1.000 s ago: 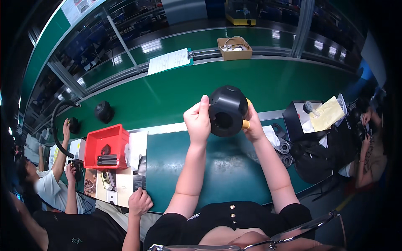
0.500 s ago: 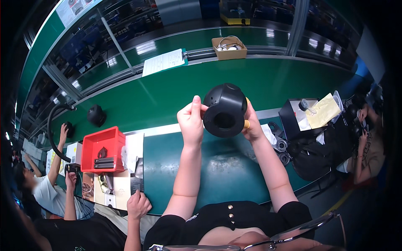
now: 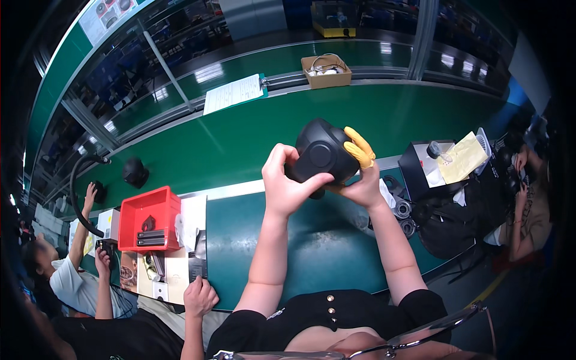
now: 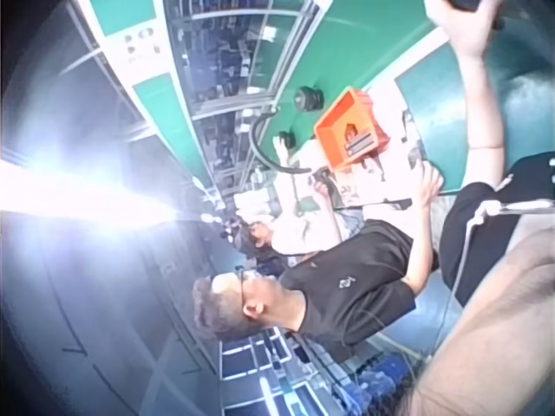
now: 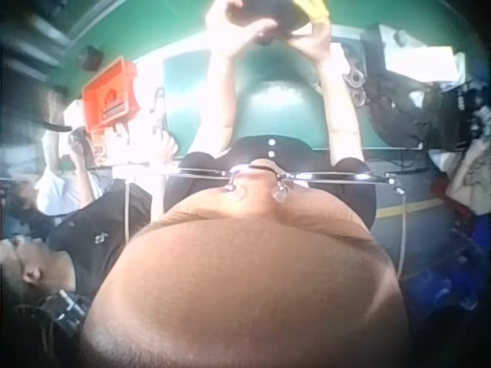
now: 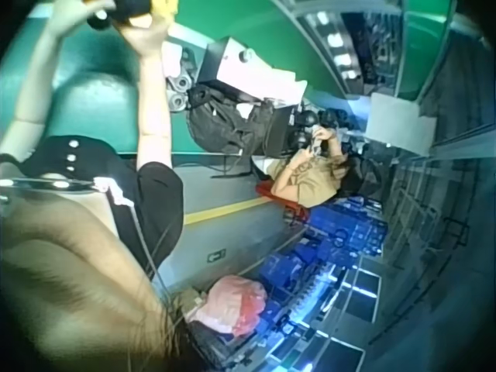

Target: The person assembles spherical device housings by fitting components together by hand, turning the units over, wiping a housing with a cloth, and placing the assembled units on the table.

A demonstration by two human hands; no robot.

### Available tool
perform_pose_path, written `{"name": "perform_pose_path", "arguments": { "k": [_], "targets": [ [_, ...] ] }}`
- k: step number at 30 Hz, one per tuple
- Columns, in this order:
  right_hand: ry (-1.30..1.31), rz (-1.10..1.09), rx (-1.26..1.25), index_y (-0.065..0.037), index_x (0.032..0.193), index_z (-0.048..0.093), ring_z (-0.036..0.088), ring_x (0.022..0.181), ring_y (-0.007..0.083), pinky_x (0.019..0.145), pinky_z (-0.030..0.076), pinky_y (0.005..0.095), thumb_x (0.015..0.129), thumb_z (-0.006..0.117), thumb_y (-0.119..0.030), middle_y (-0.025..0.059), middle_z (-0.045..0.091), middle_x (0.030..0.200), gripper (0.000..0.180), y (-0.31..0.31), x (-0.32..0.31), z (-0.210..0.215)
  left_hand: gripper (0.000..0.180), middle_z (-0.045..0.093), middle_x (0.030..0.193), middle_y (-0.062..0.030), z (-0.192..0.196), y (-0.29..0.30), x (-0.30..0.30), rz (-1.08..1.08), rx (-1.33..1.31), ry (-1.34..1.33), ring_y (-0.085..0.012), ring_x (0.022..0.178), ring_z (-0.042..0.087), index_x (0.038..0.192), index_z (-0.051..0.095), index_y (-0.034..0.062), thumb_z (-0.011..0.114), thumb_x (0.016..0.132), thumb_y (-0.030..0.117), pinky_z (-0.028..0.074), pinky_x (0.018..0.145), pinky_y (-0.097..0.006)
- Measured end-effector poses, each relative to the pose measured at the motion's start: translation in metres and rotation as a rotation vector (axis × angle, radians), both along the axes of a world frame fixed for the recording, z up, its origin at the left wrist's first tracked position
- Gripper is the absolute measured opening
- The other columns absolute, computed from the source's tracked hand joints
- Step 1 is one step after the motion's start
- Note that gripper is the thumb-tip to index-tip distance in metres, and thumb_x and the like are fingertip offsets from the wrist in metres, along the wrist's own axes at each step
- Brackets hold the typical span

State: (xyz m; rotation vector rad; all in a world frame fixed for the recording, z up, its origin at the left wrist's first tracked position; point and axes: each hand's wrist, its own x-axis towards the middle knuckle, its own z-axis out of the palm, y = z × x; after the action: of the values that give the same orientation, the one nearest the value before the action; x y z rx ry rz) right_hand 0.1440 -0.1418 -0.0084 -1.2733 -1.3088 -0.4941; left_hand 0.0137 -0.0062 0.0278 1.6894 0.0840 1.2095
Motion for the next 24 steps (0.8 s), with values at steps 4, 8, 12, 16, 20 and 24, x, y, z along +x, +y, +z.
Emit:
{"name": "perform_pose_path", "arguments": {
  "k": [4, 8, 12, 16, 20, 24],
  "targets": [
    [0.011, 0.015, -0.057, -0.014, 0.126, 0.054, 0.053, 0.123, 0.0345, 0.102, 0.044, 0.0419, 0.051, 0.092, -0.019, 0.0173, 0.049, 0.137, 0.084, 0.002, -0.003, -0.004, 0.042, 0.049, 0.065, 0.0051, -0.013, 0.017, 0.000, -0.178, -0.177, 0.099, -0.0030, 0.059, 0.044, 0.072, 0.051, 0.0047, 0.089, 0.065, 0.019, 0.036, 0.053, -0.019],
    [0.026, -0.003, -0.072, -0.013, 0.126, 0.055, 0.052, 0.123, 0.0342, 0.102, 0.043, 0.0419, 0.051, 0.092, -0.019, 0.0163, 0.049, 0.138, 0.083, 0.014, -0.001, -0.010, 0.028, 0.052, 0.061, 0.0034, -0.024, 0.030, 0.012, -0.163, -0.276, -0.010, -0.0019, 0.056, 0.045, 0.068, 0.054, 0.0031, 0.070, 0.088, 0.014, 0.035, 0.050, -0.019],
    [-0.007, -0.054, -0.149, -0.013, 0.126, 0.056, 0.052, 0.123, 0.0341, 0.103, 0.042, 0.0419, 0.052, 0.091, -0.019, 0.0147, 0.049, 0.139, 0.082, 0.038, 0.015, -0.020, 0.042, 0.060, 0.063, -0.0033, -0.056, 0.070, 0.027, 0.184, -0.396, -0.073, -0.0085, 0.061, 0.054, 0.069, 0.061, 0.0003, 0.055, 0.099, 0.029, 0.042, 0.061, -0.024],
    [-0.042, -0.054, -0.228, -0.014, 0.126, 0.056, 0.051, 0.124, 0.0340, 0.104, 0.041, 0.0420, 0.052, 0.089, -0.020, 0.0138, 0.049, 0.139, 0.081, 0.061, 0.042, -0.032, 0.039, 0.063, 0.070, -0.0068, -0.060, 0.093, 0.012, 0.234, -0.522, -0.202, -0.0123, 0.071, 0.060, 0.085, 0.068, -0.0033, 0.051, 0.100, 0.028, 0.048, 0.072, -0.027],
    [0.006, -0.016, -0.134, -0.014, 0.127, 0.054, 0.049, 0.126, 0.0334, 0.104, 0.041, 0.0416, 0.051, 0.090, -0.022, 0.0139, 0.048, 0.140, 0.084, 0.067, 0.039, -0.037, 0.049, 0.059, 0.118, -0.0103, -0.040, 0.091, -0.003, 0.052, 0.089, 0.019, -0.0235, 0.109, 0.056, 0.116, 0.065, 0.0037, 0.079, 0.075, 0.027, 0.046, 0.092, -0.035],
    [0.210, 0.173, 0.130, -0.014, 0.128, 0.050, 0.048, 0.127, 0.0333, 0.104, 0.043, 0.0424, 0.049, 0.092, -0.018, 0.0169, 0.045, 0.140, 0.089, 0.075, 0.014, -0.040, 0.101, 0.045, 0.137, -0.0204, -0.005, 0.052, -0.010, -0.001, 0.386, 0.192, -0.0355, 0.127, 0.047, 0.138, 0.047, 0.0034, 0.092, 0.051, 0.029, 0.044, 0.102, -0.043]
  ]
}}
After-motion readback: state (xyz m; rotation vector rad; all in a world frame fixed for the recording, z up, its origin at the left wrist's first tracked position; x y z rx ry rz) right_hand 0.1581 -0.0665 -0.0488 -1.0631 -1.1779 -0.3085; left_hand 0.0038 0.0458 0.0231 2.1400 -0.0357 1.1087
